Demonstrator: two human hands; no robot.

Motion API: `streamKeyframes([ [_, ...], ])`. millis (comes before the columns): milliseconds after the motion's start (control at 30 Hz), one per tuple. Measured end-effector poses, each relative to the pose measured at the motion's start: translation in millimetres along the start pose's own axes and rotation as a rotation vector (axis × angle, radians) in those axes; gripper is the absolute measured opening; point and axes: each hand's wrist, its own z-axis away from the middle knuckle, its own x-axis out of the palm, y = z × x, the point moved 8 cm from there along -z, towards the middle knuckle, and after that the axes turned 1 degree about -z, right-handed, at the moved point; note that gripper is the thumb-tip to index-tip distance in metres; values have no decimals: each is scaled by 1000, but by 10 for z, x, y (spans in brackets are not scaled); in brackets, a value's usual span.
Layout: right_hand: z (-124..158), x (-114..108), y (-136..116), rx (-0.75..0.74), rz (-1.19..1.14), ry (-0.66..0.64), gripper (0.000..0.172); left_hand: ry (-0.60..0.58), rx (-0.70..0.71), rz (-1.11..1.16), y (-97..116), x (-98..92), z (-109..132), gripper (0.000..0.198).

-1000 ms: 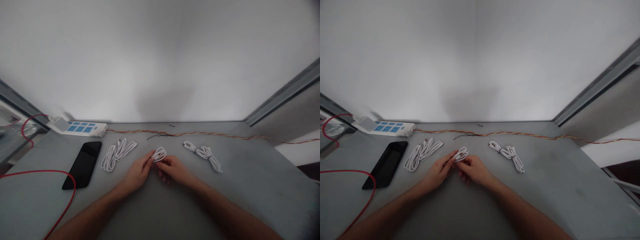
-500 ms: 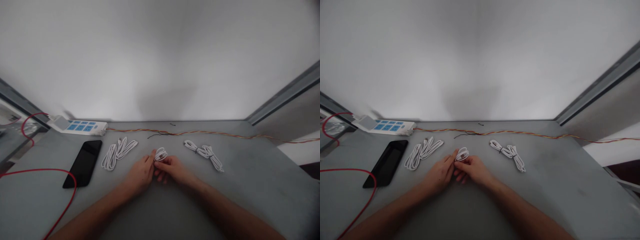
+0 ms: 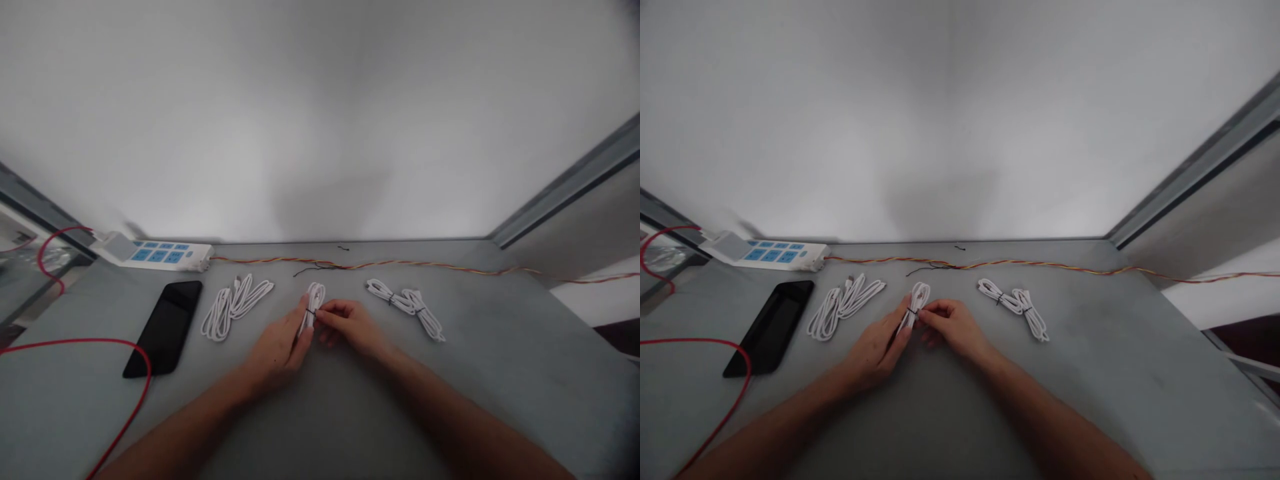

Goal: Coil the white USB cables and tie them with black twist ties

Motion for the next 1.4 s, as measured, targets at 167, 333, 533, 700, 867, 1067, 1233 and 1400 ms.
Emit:
streamKeyframes([
  [167,23,-24,-28,33,0,-108,37,-130,131,149,53,-52,53,59],
  [333,93,15,-5,106,-31,-198,33,109,155,-47,38,-247,11,60],
  [533,169,112,-49,105,-1,-302,31,153,384,-139,202,-261,8,41],
  [700,159,79,-163,-89,219,-247,24,171,169,-9,45,-234,1,36],
  [867,179,55,-265,-311,572,-112,16,48,-129,195,-117,-123,-1,28],
  [1067,187,28,-347,-361,660,-74,19,-11,-114,388,-81,-146,-55,39],
  [1233,238,85,-410,-497,843,-63,21,-48,-287,333,-198,-62,-43,25],
  [1400,265,105,-438,-553,954,-37,22,-57,-282,124,-223,-74,-38,44],
])
